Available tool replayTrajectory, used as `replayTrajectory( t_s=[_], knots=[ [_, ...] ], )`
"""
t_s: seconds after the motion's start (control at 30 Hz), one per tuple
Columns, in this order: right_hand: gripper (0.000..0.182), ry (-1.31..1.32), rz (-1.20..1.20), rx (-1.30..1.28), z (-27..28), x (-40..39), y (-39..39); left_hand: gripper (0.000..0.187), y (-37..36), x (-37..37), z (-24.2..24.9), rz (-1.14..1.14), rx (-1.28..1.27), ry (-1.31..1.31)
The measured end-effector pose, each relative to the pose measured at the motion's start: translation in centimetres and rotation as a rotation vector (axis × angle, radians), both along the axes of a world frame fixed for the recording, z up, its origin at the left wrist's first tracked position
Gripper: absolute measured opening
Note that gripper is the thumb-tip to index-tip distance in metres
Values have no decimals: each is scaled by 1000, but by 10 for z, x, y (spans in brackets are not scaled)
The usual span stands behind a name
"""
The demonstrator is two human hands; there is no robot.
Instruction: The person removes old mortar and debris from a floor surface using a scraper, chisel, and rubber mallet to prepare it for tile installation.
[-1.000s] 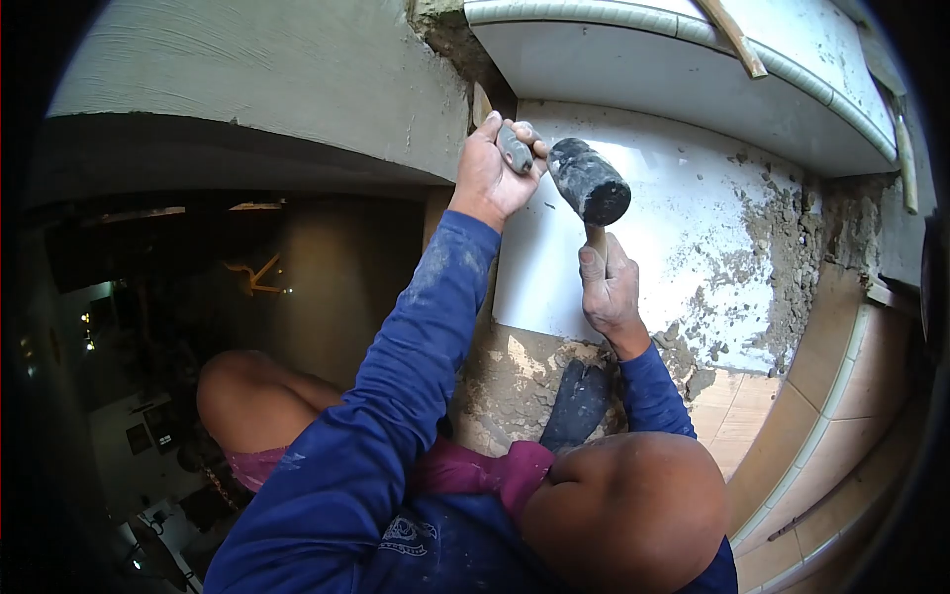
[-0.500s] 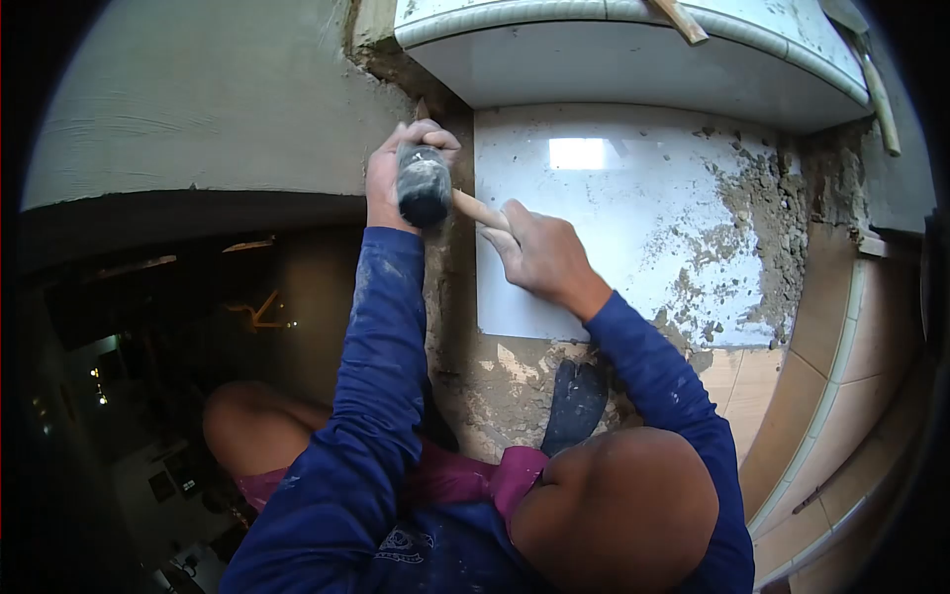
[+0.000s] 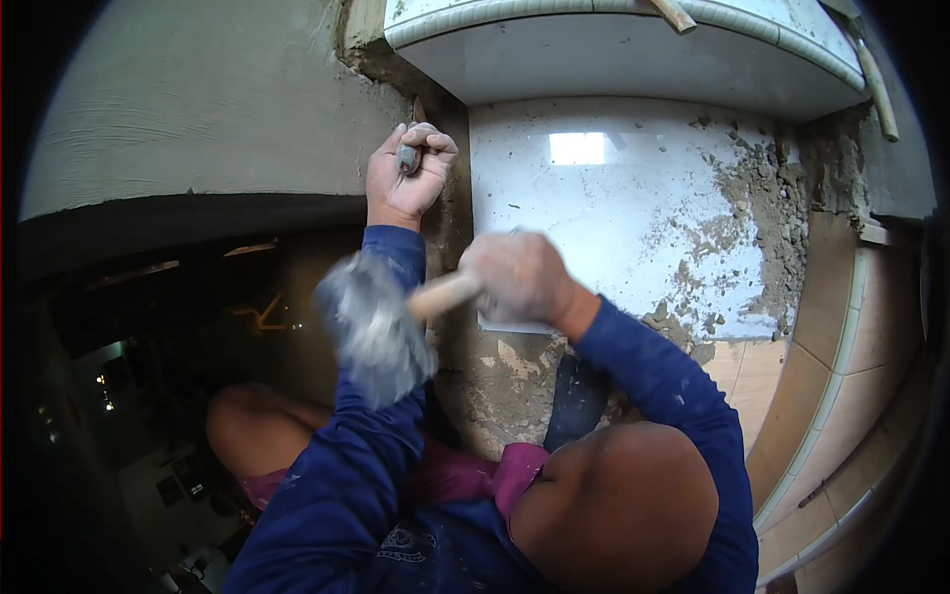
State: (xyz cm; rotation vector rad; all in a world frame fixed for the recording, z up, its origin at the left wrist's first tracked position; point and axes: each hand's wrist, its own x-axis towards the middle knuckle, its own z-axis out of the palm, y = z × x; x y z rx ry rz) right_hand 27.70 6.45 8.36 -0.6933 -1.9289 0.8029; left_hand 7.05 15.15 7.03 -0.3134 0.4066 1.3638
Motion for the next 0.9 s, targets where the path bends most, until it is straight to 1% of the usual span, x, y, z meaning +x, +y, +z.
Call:
replayTrajectory(
  t_s=[0.07, 0.1, 0.2, 0.23, 0.27, 0.33, 0.47, 0.53, 0.67, 0.77, 0.83, 0.87, 0.9],
  knots=[
    [29, -301, -97, -238, -27, 1, 15, 20, -1, 5, 2, 7, 32, 25],
    [28, -295, -115, -260, -30, 2, 10, 20, -3, 7, 4, 11, 42, 41],
    [29, -123, -98, -298, -18, 3, -11, 20, -2, 4, -1, -61, -10, -12],
    [29, -93, -107, -279, -17, 1, -18, 20, -2, 5, -2, -68, -54, -4],
    [29, -80, -108, -271, -17, 1, -21, 20, -3, 4, -4, -59, -100, 65],
    [29, -51, -123, -258, -19, 3, -24, 21, -9, 7, -6, -78, -64, 78],
    [28, -72, -138, -301, -26, 9, -22, 20, -16, 9, -6, -32, 10, 36],
    [28, -77, -132, -290, -22, 11, -21, 19, -12, 6, -3, -44, 51, 3],
    [28, -24, -75, -236, -7, 11, -16, 16, 1, 2, 4, 19, -6, 19],
    [25, 170, 5, -88, 13, 8, -8, 11, 6, 1, 8, 39, -2, -18],
    [23, 214, 43, 72, 9, 7, 2, 8, 10, 0, 7, 19, 15, -22],
    [22, 235, 61, 150, 6, 6, 6, 8, 10, 0, 2, 58, 42, 8],
    [24, 13, -27, 14, -4, 4, 11, 7, 9, 0, -4, 96, 70, 38]
  ],
)
